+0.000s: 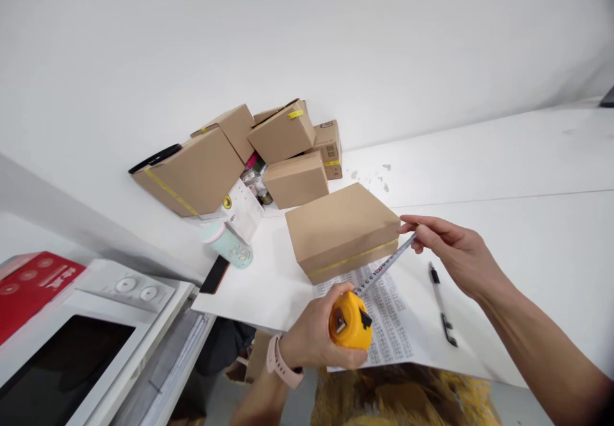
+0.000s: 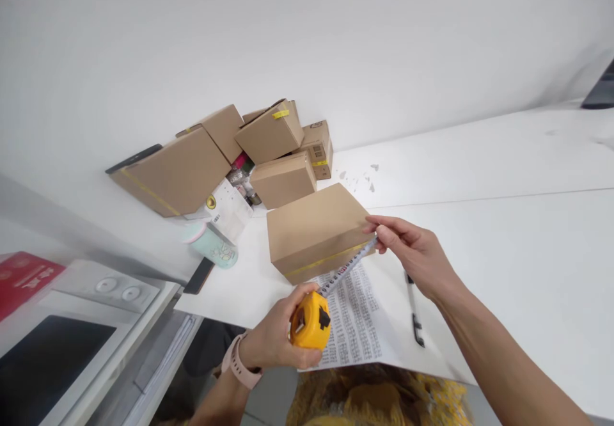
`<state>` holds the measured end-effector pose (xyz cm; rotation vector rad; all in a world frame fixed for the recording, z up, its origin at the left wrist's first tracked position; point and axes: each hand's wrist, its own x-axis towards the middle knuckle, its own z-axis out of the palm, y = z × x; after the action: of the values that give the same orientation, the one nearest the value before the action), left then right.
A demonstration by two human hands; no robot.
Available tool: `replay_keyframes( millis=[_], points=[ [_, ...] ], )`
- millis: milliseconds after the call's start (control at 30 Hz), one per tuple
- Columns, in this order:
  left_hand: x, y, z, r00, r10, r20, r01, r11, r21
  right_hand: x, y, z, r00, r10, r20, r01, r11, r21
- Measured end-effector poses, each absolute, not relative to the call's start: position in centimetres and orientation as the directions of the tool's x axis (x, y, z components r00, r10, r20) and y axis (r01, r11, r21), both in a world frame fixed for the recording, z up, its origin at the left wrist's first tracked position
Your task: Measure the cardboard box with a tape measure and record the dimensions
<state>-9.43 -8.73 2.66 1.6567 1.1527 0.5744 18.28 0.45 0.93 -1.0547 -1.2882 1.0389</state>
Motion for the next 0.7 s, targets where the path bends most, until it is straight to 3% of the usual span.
replay_keyframes(
  millis=[233,433,600,700],
  points=[
    [-9.5,-6.3,5.1,0.364,0.931,0.019,0.436,-0.189,0.88,16.7,1.2,0.2,-0.13,0.951,0.28,0.097,0.293,-0.951],
    [-8.4,0.5,5.8,0.372,0.895,0.245,0.55,-0.425,0.719,12.9,5.8,-0.1,-0.205,0.92,0.334,0.101,0.36,-0.928],
    [-8.5,4.6,4.2,0.367,0.893,0.259,0.618,-0.442,0.65,12.3,8.6,-0.5,-0.183,0.845,0.502,0.295,0.534,-0.792],
    [-8.4,4.9,2.9,0.316,0.904,0.288,0.657,-0.427,0.621,14.0,7.1,-1.2,-0.043,0.838,0.544,0.38,0.517,-0.767]
  ],
)
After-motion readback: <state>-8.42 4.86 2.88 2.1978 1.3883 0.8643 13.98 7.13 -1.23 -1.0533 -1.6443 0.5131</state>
